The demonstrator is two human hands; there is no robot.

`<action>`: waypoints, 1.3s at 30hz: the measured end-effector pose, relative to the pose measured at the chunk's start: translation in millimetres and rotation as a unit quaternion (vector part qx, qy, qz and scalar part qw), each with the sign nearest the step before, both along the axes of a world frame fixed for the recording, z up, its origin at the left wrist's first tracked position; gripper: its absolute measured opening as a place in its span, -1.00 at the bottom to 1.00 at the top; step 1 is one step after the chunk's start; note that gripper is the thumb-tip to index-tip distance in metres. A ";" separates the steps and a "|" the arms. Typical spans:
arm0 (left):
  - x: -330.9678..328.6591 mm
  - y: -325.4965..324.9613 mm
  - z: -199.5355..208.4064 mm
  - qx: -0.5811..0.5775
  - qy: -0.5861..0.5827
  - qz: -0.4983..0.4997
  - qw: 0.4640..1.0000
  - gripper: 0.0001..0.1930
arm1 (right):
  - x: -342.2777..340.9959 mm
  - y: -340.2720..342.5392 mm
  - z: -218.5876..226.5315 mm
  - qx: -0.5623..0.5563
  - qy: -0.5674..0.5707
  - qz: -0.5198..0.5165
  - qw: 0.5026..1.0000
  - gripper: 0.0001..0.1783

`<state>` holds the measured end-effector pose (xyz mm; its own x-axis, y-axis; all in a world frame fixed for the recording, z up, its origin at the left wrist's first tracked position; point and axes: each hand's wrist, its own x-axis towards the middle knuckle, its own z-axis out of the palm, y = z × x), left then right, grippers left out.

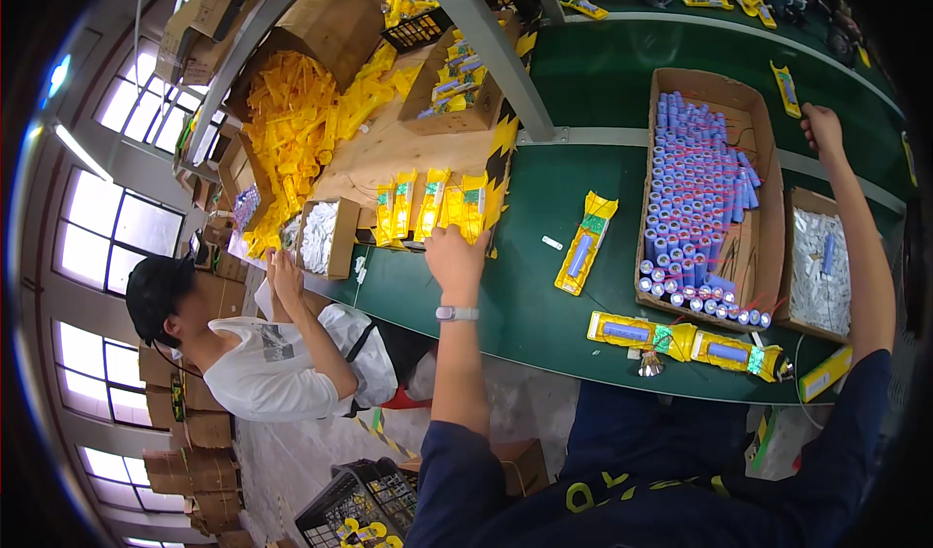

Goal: The person tests an assembled flashlight, then fits circuit boards and batteries into yellow flashlight casings to assemble flashlights, working with a coworker to position the components inside the housing.

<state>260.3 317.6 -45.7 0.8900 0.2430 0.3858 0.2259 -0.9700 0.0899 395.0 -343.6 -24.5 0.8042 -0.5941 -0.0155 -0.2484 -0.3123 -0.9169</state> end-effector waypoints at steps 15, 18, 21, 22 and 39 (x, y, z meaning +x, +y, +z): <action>-103.3 -85.3 19.6 -0.253 -0.098 -0.090 0.958 -0.50 | -255.6 235.2 87.8 0.173 -0.134 0.256 0.942 -0.85; -159.4 -153.1 55.4 -0.423 -0.072 -0.177 0.886 -0.51 | -288.3 290.3 62.5 0.202 -0.104 0.382 0.896 -0.72; -203.6 -192.6 67.2 -0.486 -0.048 -0.212 0.846 -0.49 | -309.8 319.6 43.9 0.230 -0.127 0.395 0.880 -0.68; -212.9 -200.2 68.9 -0.465 -0.051 -0.217 0.857 -0.44 | -317.4 322.9 48.7 0.276 -0.143 0.381 0.871 -0.69; -242.9 -254.8 68.9 -0.457 -0.077 -0.271 0.844 -0.39 | -387.6 290.9 61.5 0.069 -0.235 0.285 0.927 -0.75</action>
<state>17.4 62.8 23.2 0.9221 0.0742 0.3797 -0.3121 -0.4373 0.8434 7.4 -52.7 37.0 0.9239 -0.0884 0.3722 0.3583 -0.1414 -0.9228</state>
